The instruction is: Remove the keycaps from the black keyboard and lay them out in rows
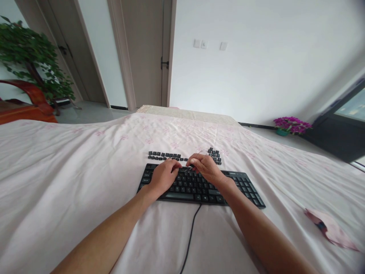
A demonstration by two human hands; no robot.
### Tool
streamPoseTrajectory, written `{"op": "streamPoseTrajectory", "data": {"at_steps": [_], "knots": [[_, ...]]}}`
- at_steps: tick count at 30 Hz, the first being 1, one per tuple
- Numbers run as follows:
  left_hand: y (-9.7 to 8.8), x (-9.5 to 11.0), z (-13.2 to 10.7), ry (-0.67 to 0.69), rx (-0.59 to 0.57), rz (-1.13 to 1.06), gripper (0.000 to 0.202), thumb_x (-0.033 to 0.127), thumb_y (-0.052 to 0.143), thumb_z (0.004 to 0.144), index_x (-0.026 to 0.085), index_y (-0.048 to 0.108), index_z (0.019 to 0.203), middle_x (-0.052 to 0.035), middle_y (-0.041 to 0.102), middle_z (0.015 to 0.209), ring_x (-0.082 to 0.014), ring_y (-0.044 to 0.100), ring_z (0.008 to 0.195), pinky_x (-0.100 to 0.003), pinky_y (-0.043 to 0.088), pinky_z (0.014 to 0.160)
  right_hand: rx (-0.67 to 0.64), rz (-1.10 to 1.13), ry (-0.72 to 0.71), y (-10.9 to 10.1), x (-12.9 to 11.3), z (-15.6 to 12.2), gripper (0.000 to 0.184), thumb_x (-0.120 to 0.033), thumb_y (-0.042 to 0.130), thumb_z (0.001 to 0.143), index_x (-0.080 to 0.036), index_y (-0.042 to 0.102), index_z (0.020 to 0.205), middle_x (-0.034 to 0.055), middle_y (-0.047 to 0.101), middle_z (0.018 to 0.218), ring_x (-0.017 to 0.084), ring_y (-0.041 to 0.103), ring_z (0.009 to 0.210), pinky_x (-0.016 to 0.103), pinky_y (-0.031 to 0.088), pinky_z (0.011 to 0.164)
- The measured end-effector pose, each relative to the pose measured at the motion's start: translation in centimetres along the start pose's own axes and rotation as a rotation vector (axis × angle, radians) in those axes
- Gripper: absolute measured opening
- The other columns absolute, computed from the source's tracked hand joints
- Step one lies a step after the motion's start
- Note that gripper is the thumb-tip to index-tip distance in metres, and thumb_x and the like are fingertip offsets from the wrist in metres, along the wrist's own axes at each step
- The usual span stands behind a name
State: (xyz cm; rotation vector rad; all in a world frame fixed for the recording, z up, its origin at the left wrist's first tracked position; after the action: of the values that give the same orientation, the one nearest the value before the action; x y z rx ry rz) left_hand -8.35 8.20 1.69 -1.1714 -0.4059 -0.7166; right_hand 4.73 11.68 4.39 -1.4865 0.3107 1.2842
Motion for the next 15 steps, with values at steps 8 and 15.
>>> {"op": "streamPoseTrajectory", "data": {"at_steps": [8,15], "knots": [[0.48,0.07,0.01,0.009,-0.044,0.023,0.019,0.014,0.054,0.080,0.024,0.068,0.086,-0.0020,0.066,0.089,-0.0181,0.061,0.084,-0.028,0.046,0.076,-0.061,0.024,-0.016,0.54,0.16,0.25,0.038,-0.046,0.046,0.089,-0.016,0.066,0.077,0.0012,0.061,0.070,0.010,0.053,0.058,0.020,0.044,0.054],[0.71,0.10,0.05,0.012,-0.066,0.023,0.020,0.016,0.057,0.079,0.026,0.070,0.090,-0.0019,0.067,0.092,-0.0195,0.062,0.087,-0.030,0.047,0.078,-0.102,0.008,-0.052,1.00,-0.39,0.31,0.039,-0.047,0.047,0.089,-0.015,0.065,0.075,0.0022,0.062,0.072,0.010,0.053,0.058,0.020,0.043,0.054]]}}
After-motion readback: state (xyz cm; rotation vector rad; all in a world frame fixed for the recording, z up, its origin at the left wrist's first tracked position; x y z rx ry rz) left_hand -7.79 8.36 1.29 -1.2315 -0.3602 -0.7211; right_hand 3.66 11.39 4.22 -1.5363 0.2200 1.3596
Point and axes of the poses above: each hand's wrist, its own z-axis towards the middle knuckle, its own y-axis out of the palm, x = y × z, the point moved 9 cm from there along z, towards the middle knuckle
